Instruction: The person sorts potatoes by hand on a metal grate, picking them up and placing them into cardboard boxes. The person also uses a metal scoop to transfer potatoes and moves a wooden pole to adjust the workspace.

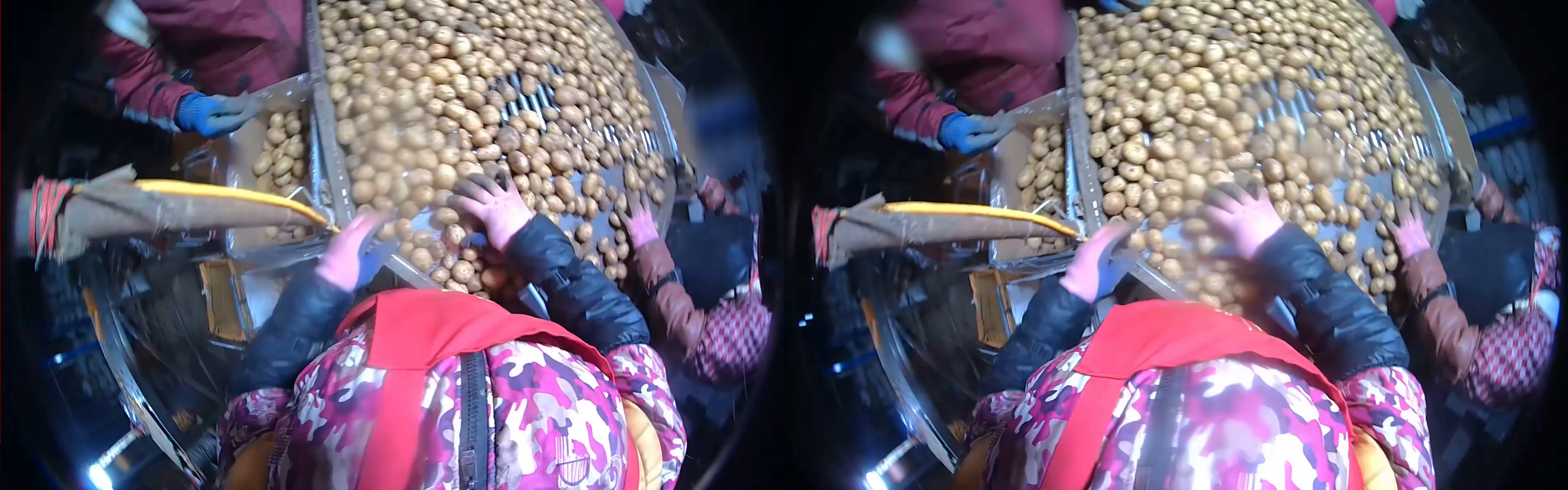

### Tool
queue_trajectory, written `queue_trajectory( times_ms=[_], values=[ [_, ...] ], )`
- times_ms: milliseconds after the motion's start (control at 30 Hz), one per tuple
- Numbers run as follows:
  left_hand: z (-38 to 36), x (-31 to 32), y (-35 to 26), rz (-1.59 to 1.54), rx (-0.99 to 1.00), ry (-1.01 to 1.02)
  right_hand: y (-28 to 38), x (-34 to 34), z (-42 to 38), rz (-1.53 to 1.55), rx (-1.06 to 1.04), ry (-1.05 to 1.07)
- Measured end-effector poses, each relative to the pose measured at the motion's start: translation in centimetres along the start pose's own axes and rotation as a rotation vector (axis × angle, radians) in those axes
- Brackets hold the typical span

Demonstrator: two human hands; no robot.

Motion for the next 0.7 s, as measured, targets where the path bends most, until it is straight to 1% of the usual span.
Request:
queue_trajectory(
  times_ms=[33,100,133,167,233,267,300,367,400,433,467,500,533,567,600,633,700],
  values=[
    [2.4,0.1,-0.2,0.092,0.063,-0.056,-1.1,-0.2,-0.6,-0.002,0.016,-0.020],
    [7.2,-1.3,-1.6,0.178,0.143,-0.146,-3.1,-1.5,-1.6,0.045,0.105,-0.072],
    [9.3,-2.0,-1.9,0.216,0.146,-0.189,-6.1,0.0,-2.4,0.109,0.261,-0.066],
    [11.1,-2.5,-1.9,0.252,0.148,-0.229,-7.8,0.8,-2.9,0.135,0.311,-0.006],
    [13.9,-3.5,-0.4,0.360,0.015,-0.397,-9.7,0.2,-4.9,0.011,0.372,-0.046],
    [15.4,-3.9,0.4,0.422,-0.030,-0.423,-12.1,0.5,-6.2,0.066,0.570,0.070],
    [16.7,-4.3,1.8,0.445,-0.109,-0.452,-12.7,-1.0,-7.9,0.059,0.625,0.035],
    [18.5,-5.1,3.1,0.607,-0.146,-0.572,-14.6,-0.5,-11.3,0.064,0.696,-0.046],
    [19.6,-5.7,4.7,0.578,-0.220,-0.531,-15.0,0.1,-13.0,0.070,0.786,-0.027],
    [20.5,-6.4,6.1,0.550,-0.293,-0.490,-14.9,0.9,-14.7,0.021,0.812,-0.087],
    [21.4,-7.2,7.6,0.607,-0.317,-0.505,-13.9,1.0,-15.7,0.006,0.826,-0.095],
    [22.0,-7.8,10.1,0.519,-0.305,-0.509,-12.7,1.1,-16.6,-0.009,0.836,-0.102],
    [22.2,-7.5,10.2,0.517,-0.299,-0.508,-10.9,1.2,-17.4,-0.028,0.801,-0.207],
    [21.9,-7.3,10.2,0.523,-0.299,-0.507,-9.1,1.4,-18.2,0.066,0.792,-0.283],
    [21.8,-7.1,10.1,0.549,-0.264,-0.546,-7.3,1.6,-18.2,0.040,0.762,-0.251],
    [21.9,-6.9,9.8,0.547,-0.273,-0.534,-5.6,2.1,-18.2,0.090,0.767,-0.174],
    [21.8,-6.2,8.4,0.539,-0.294,-0.505,-3.7,3.6,-19.8,0.239,0.769,-0.320]
  ],
)
Point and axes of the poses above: each hand's wrist, its own z-axis towards the middle knuckle, its own x-axis out of the palm, y = z × x, the point moved 10 cm from there along z, towards the middle knuckle, and after that the axes turned 6 degrees about y, right-handed, at the moved point
